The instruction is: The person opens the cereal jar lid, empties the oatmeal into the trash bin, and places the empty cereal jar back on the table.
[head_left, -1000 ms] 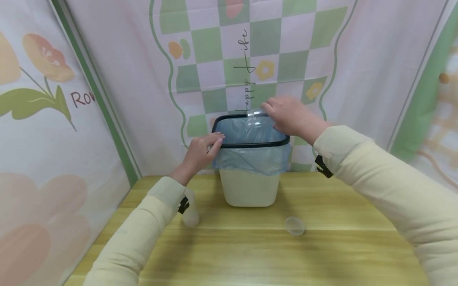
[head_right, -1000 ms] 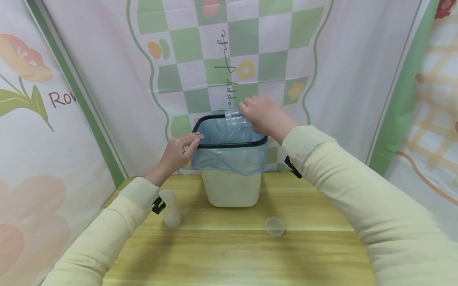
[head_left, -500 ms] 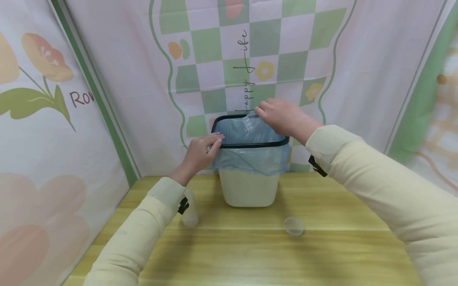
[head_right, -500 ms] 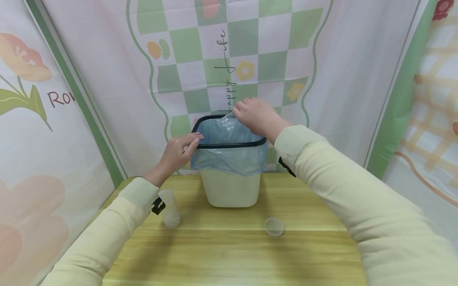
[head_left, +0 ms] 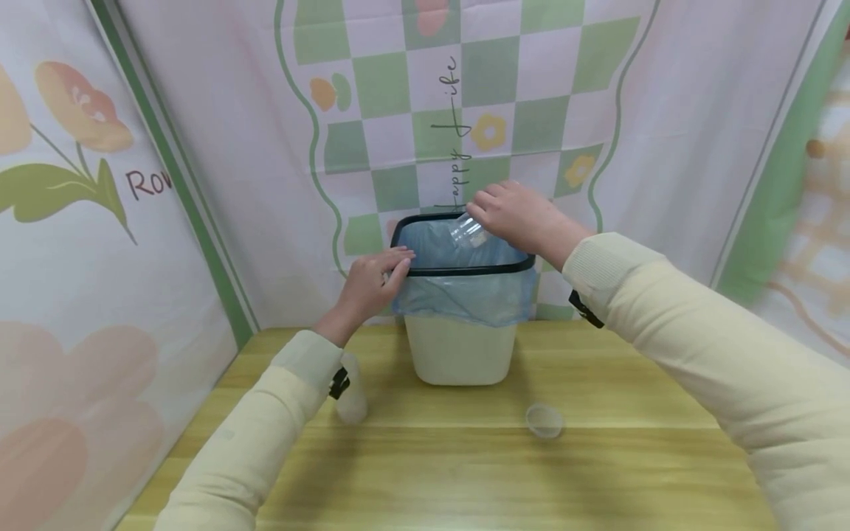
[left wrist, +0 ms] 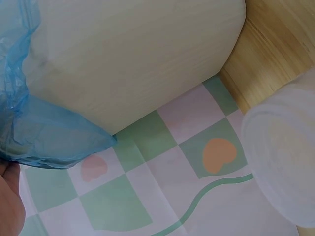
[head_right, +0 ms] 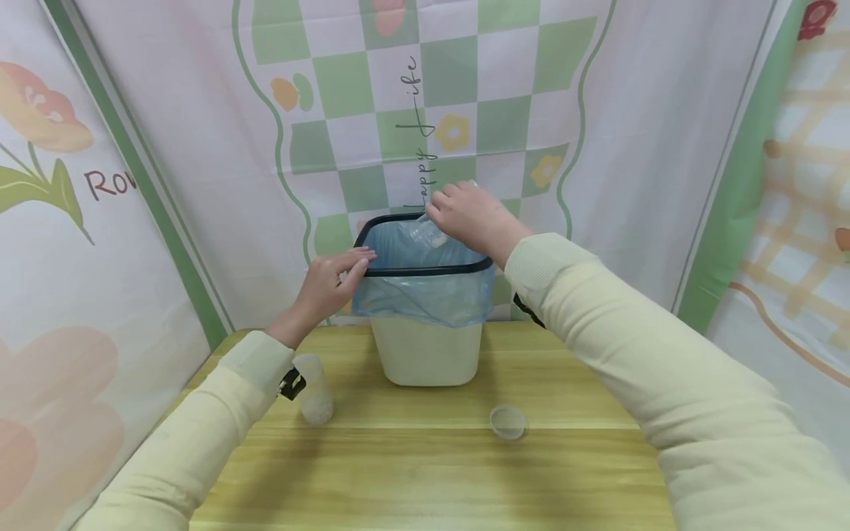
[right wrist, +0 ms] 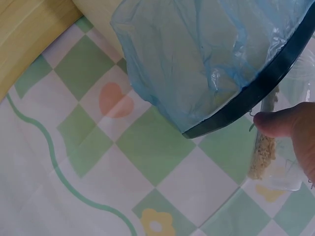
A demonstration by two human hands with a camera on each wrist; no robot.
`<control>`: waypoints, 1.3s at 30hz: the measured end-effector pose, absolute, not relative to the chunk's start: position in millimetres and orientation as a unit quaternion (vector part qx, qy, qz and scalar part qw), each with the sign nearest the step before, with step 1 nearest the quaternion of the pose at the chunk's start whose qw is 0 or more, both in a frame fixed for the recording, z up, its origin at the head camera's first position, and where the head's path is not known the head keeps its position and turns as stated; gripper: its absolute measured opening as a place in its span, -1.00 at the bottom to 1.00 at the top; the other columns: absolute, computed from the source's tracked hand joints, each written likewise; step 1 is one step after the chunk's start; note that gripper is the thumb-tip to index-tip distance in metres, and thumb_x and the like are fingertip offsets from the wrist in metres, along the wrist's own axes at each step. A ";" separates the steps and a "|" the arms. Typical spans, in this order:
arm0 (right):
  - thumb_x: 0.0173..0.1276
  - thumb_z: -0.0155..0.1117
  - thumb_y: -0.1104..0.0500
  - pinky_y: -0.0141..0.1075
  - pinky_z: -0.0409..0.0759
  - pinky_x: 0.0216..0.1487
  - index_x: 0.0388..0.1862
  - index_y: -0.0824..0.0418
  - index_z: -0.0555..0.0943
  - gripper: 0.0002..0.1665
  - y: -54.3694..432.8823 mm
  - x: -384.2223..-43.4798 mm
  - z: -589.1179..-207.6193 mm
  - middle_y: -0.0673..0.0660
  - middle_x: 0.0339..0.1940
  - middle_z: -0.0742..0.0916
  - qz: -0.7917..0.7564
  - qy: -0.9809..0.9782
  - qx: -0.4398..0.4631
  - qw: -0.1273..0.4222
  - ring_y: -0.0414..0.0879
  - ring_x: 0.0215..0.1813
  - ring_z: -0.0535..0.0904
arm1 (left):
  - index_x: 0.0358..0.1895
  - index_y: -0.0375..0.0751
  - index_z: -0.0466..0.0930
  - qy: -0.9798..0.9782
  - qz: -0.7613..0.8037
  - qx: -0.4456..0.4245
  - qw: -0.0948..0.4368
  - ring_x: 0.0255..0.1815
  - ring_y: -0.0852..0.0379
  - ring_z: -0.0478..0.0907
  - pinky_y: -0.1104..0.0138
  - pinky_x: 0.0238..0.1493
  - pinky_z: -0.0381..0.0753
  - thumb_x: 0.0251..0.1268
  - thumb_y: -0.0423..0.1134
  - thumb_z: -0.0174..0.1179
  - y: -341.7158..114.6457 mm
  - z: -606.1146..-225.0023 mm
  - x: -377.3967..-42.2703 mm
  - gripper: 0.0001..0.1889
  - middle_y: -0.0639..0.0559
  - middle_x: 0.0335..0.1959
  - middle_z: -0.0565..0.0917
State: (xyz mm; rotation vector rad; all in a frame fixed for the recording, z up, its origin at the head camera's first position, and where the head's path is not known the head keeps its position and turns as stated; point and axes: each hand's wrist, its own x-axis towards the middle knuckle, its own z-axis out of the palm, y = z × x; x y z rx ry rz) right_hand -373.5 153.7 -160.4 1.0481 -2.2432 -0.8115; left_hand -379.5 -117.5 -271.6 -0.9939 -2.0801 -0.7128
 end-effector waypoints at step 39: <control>0.18 0.40 0.44 -0.10 0.36 0.31 0.12 0.34 0.46 -0.48 151.2 -375.1 -165.0 0.26 0.11 0.56 -0.437 -0.741 0.399 0.318 0.13 0.16 0.47 | -0.04 -0.31 0.71 -0.802 -0.271 -0.389 0.364 0.13 0.02 0.58 0.16 0.13 0.55 0.45 -0.27 0.04 -118.3 -271.5 -379.3 -0.72 -0.13 -0.01 0.69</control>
